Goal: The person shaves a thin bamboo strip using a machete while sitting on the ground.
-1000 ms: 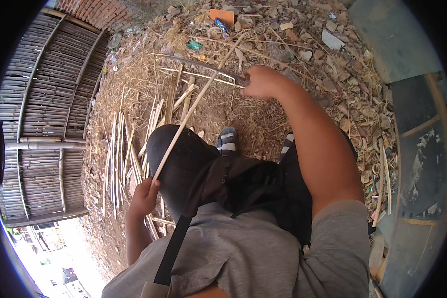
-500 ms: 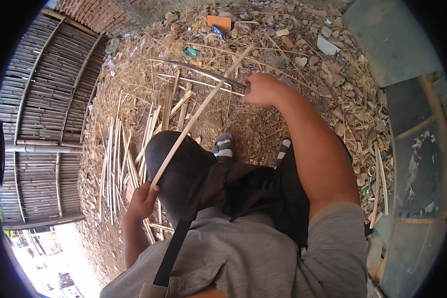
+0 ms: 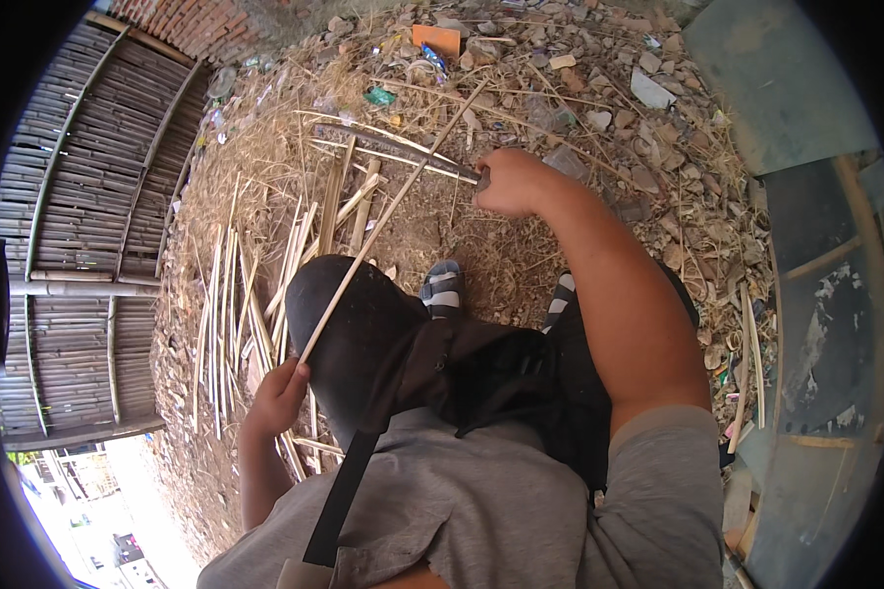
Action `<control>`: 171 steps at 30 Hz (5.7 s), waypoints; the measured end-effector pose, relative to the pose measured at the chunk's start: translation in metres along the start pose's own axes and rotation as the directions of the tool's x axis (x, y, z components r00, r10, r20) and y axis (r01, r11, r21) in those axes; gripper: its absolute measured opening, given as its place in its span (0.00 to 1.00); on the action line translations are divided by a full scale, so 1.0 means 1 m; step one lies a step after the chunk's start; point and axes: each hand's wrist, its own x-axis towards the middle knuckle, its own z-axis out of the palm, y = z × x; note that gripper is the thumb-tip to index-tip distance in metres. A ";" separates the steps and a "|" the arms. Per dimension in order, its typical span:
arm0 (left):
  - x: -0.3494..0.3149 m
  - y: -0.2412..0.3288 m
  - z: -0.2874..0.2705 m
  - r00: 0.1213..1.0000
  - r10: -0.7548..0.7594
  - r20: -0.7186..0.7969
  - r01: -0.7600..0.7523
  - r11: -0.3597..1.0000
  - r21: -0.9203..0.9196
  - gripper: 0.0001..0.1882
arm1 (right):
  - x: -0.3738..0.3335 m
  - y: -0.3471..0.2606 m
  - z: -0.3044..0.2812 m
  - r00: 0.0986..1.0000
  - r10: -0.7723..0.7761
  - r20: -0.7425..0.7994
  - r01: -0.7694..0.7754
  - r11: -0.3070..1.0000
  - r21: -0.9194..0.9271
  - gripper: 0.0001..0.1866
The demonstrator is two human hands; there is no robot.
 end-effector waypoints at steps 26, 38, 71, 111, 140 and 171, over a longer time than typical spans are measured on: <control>-0.007 0.004 0.000 0.998 0.030 -0.050 -0.027 0.998 0.062 0.24 | 0.011 0.021 0.000 0.924 0.268 0.273 -0.316 0.937 0.148 0.26; -0.003 -0.001 0.009 0.989 0.085 -0.122 -0.053 0.969 0.240 0.24 | 0.001 -0.010 0.008 0.990 -0.019 0.138 0.024 0.999 -0.035 0.25; 0.001 -0.011 0.002 0.998 0.060 -0.037 -0.057 0.995 0.084 0.22 | -0.016 -0.040 0.029 0.928 -0.291 0.234 0.321 0.942 -0.098 0.26; -0.003 0.003 0.000 1.000 0.020 0.010 -0.020 0.998 0.056 0.23 | -0.013 -0.033 0.023 0.928 -0.169 0.332 0.198 0.979 -0.055 0.23; 0.001 -0.011 0.015 0.963 0.171 -0.209 -0.096 0.942 0.323 0.22 | 0.005 0.006 0.011 0.994 -0.036 0.101 0.032 0.998 0.046 0.27; 0.002 -0.005 -0.004 0.999 0.038 -0.020 -0.036 0.994 0.107 0.27 | -0.006 -0.020 0.006 0.996 -0.004 0.088 0.004 1.000 -0.006 0.19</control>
